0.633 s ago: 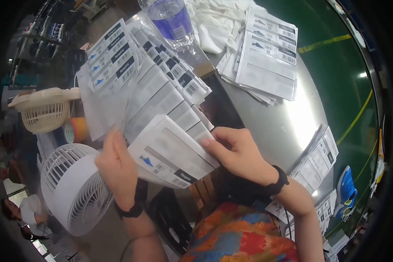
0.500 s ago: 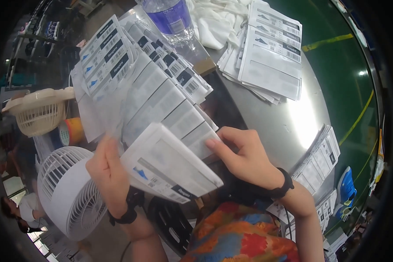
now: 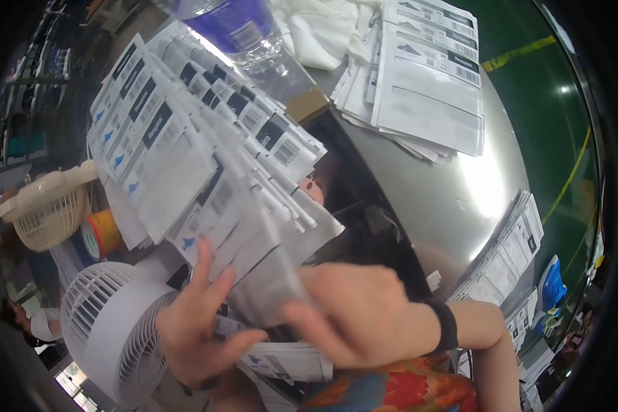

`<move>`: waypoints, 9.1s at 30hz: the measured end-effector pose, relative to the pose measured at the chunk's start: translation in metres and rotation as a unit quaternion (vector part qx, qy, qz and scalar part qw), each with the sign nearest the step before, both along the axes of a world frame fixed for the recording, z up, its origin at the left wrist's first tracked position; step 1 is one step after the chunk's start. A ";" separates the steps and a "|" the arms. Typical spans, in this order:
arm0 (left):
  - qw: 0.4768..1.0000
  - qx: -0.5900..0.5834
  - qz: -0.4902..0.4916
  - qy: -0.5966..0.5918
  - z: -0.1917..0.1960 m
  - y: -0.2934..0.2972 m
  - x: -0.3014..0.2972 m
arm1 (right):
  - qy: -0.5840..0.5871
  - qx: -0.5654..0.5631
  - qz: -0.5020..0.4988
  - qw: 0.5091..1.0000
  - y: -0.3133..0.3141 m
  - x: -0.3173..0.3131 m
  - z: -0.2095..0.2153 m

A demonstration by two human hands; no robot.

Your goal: Inspecting manufactured shoes and applying labels to stacks of papers.

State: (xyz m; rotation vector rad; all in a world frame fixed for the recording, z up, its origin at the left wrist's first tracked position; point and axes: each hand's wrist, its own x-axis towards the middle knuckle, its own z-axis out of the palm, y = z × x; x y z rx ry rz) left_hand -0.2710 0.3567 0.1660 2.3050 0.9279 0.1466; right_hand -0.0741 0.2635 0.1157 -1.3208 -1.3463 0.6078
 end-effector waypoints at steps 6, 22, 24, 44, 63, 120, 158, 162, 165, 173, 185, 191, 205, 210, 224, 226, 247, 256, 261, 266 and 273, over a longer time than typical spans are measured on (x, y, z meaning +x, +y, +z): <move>0.979 -0.017 0.205 0.009 -0.010 -0.037 -0.011 | 0.047 0.066 0.069 0.994 0.010 -0.047 0.008; 0.927 0.234 0.251 -0.150 -0.007 -0.026 -0.010 | 0.071 -0.097 -0.044 0.992 -0.022 0.048 -0.006; 0.824 -0.050 0.423 -0.373 -0.007 -0.025 0.002 | 0.075 -0.109 -0.022 0.991 -0.022 0.054 -0.003; 0.874 0.145 0.441 -0.142 -0.111 0.067 -0.022 | -0.190 -0.096 -0.040 0.976 0.069 0.024 0.009; 0.691 -0.225 0.435 -0.532 -0.057 0.022 0.005 | -0.069 0.020 -0.031 0.997 0.019 -0.003 -0.027; 0.817 -0.527 -0.203 -0.116 -0.121 -0.163 0.259 | -0.156 0.187 -0.174 0.954 -0.291 0.127 0.029; 0.751 -0.611 -0.249 -0.026 -0.036 -0.187 0.246 | -0.061 -0.132 -0.264 0.954 -0.299 0.127 0.047; 0.751 -0.612 -0.232 -0.088 -0.033 -0.204 0.236 | 0.066 -0.149 -0.250 0.954 -0.303 0.122 0.042; 0.798 -0.551 -0.231 -0.082 -0.025 -0.202 0.226 | 0.142 -0.158 -0.225 0.951 -0.317 0.125 0.046; 0.860 -0.397 -0.320 -0.024 -0.030 -0.193 0.210 | 0.550 0.050 -0.166 0.817 -0.360 0.185 0.065; 0.844 -0.267 -0.454 0.100 -0.041 -0.146 0.197 | 0.196 -0.253 -0.486 0.813 -0.403 0.158 0.007; 0.864 -0.061 -0.498 -0.053 -0.047 -0.179 0.219 | 0.014 -0.327 -0.379 0.866 -0.376 0.135 -0.023; 0.777 -0.620 -0.034 -0.100 -0.106 -0.122 0.210 | 0.568 0.008 -0.292 0.770 -0.383 0.174 -0.026; 0.771 -0.632 -0.007 -0.077 -0.104 -0.129 0.223 | 0.675 0.130 -0.355 0.633 -0.390 0.152 -0.043; 0.844 -0.524 -0.079 -0.088 -0.112 -0.142 0.230 | 0.490 -0.112 -0.424 0.753 -0.388 0.136 -0.052; 0.837 -0.528 -0.087 -0.113 -0.120 -0.132 0.222 | 0.389 -0.092 -0.429 0.810 -0.370 0.133 -0.061; 0.359 -0.901 -0.140 -0.200 -0.146 -0.188 0.225 | 0.002 0.128 -0.304 0.944 -0.265 0.111 0.038; 0.567 -0.752 -0.316 -0.117 -0.116 -0.196 0.248 | 0.000 0.214 -0.579 0.787 -0.285 0.277 0.092; 0.569 -0.729 -0.371 -0.083 -0.113 -0.195 0.263 | -0.012 0.102 -0.640 0.762 -0.323 0.327 0.062; 0.324 -0.876 -0.357 0.000 -0.091 -0.217 0.280 | -0.127 0.052 -0.695 0.706 -0.331 0.337 0.032; 0.258 -0.828 -0.496 0.030 -0.081 -0.224 0.313 | -0.178 -0.206 -0.701 0.659 -0.382 0.347 0.011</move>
